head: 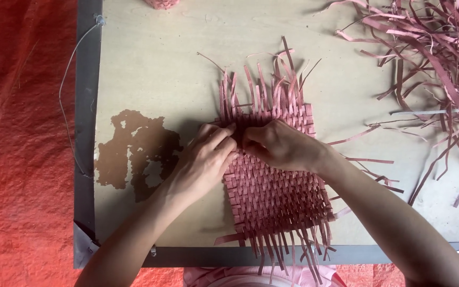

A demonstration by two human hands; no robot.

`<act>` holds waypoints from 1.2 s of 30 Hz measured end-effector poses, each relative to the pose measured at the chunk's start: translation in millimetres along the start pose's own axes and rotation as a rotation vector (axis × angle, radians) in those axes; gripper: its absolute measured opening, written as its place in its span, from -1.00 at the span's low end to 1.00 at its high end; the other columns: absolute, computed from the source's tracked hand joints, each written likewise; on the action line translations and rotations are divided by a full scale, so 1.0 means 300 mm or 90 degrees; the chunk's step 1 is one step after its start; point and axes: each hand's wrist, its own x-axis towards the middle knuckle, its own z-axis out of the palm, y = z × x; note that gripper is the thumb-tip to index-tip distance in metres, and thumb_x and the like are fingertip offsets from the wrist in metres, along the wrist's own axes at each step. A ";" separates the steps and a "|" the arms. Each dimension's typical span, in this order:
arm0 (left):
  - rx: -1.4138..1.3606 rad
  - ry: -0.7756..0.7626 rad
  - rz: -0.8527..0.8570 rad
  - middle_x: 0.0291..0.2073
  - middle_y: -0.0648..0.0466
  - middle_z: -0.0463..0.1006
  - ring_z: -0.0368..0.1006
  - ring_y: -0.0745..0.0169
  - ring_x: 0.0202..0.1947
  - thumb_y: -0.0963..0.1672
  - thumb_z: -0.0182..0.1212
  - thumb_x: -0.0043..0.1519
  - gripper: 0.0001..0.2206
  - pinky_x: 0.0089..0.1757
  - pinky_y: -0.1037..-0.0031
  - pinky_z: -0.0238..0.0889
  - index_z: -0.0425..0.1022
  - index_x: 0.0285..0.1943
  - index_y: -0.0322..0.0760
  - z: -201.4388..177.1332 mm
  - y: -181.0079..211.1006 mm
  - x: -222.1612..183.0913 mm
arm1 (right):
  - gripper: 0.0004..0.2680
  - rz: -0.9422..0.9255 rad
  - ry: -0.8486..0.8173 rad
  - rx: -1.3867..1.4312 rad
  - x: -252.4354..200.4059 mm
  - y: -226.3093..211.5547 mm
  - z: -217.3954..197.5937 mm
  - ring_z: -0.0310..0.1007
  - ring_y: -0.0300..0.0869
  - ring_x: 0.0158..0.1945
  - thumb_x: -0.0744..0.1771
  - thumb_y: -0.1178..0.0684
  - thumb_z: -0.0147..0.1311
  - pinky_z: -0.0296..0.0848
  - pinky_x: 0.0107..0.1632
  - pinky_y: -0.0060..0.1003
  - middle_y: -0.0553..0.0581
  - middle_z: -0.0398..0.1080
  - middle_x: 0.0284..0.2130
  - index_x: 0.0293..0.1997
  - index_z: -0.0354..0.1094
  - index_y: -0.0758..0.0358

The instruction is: Weaving pink plastic strips into a rectangular mat on a flat board.

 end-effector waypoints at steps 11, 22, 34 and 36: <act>-0.011 -0.038 0.001 -0.31 0.01 0.42 0.29 0.10 -0.25 -0.19 0.30 -0.07 -0.84 -0.46 0.42 0.31 0.43 -0.38 -0.30 -0.045 0.010 0.021 | -0.91 -0.064 0.123 -0.174 0.036 0.057 0.118 0.47 -0.14 -0.46 0.28 0.10 -0.11 0.34 -0.17 -0.19 0.04 0.37 -0.66 -0.33 0.33 0.22; -0.041 -0.042 0.022 -0.36 -0.02 0.44 0.31 0.07 -0.21 -0.20 0.27 -0.05 -0.87 -0.37 0.45 0.32 0.44 -0.39 -0.33 -0.022 -0.010 0.008 | -0.90 0.182 0.005 0.004 0.056 -0.048 -0.008 0.46 -0.07 -0.42 0.26 0.02 -0.01 0.42 -0.19 -0.21 0.14 0.40 -0.51 -0.32 0.35 0.19; 0.111 0.043 0.069 -0.31 -0.06 0.47 0.30 0.06 -0.23 -0.17 0.18 -0.02 -0.91 -0.41 0.56 0.36 0.45 -0.39 -0.30 0.007 0.052 -0.013 | -0.93 -0.033 0.089 0.064 0.021 0.006 -0.005 0.48 -0.02 -0.51 0.26 0.17 -0.01 0.45 -0.16 -0.13 0.26 0.44 -0.49 -0.31 0.36 0.34; 0.102 0.037 0.072 -0.32 -0.05 0.48 0.31 0.06 -0.23 -0.17 0.16 0.00 -0.92 -0.41 0.55 0.36 0.45 -0.39 -0.30 0.000 0.041 -0.004 | -0.94 -0.060 0.108 0.060 0.013 0.011 0.010 0.48 -0.01 -0.52 0.25 0.18 0.01 0.44 -0.17 -0.10 0.27 0.45 -0.52 -0.36 0.36 0.35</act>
